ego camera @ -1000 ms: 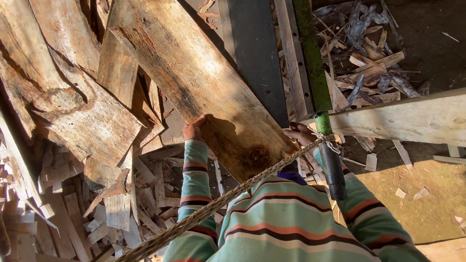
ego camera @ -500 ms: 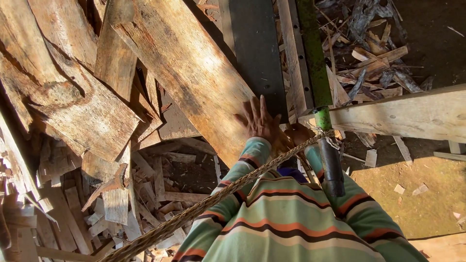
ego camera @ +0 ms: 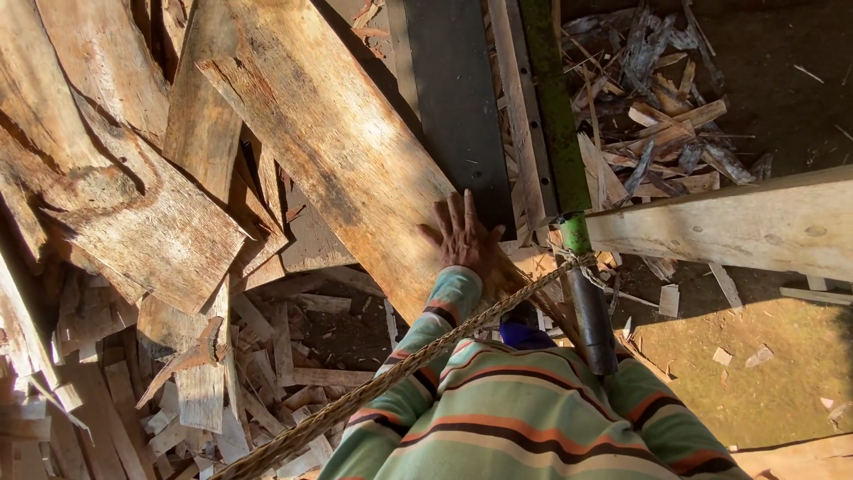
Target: Trim thin sheets of wood or bark using a manual guillotine-style cutter.
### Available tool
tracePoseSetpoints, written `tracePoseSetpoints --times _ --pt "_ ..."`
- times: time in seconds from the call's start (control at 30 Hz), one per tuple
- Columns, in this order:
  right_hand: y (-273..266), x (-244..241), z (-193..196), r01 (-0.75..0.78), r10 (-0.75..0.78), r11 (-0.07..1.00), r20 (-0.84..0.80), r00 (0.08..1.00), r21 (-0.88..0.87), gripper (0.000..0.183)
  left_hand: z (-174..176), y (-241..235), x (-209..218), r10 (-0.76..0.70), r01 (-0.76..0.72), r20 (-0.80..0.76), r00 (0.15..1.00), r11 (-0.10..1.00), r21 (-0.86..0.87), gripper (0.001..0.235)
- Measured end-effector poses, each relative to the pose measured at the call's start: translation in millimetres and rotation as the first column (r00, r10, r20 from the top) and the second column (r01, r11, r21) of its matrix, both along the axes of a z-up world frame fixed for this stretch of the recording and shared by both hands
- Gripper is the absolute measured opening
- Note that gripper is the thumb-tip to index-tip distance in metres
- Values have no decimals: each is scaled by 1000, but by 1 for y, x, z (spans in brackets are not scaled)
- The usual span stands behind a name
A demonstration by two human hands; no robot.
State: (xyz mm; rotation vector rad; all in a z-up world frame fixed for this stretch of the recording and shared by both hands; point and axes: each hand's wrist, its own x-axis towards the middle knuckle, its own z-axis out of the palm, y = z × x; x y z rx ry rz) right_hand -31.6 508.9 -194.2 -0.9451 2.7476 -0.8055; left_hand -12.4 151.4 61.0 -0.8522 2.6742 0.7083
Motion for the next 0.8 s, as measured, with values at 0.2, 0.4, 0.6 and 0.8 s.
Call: tracePoseSetpoints --times 0.2,0.4,0.6,0.8 --pt "73 22 -73 107 -113 993 -139 984 -47 47 -25 -50 55 246 -300 -293 924 941 -156 94" --pt "-3 -30 31 362 -26 861 678 735 -358 47 -75 -134 126 672 -693 -363 646 715 91 99" --pt "-26 29 72 680 208 693 970 129 -239 51 -92 -193 123 945 -553 -295 143 324 768 88" --pt "-57 51 142 239 -110 968 719 687 -80 45 -8 -238 87 959 -565 133 251 34 824 68"
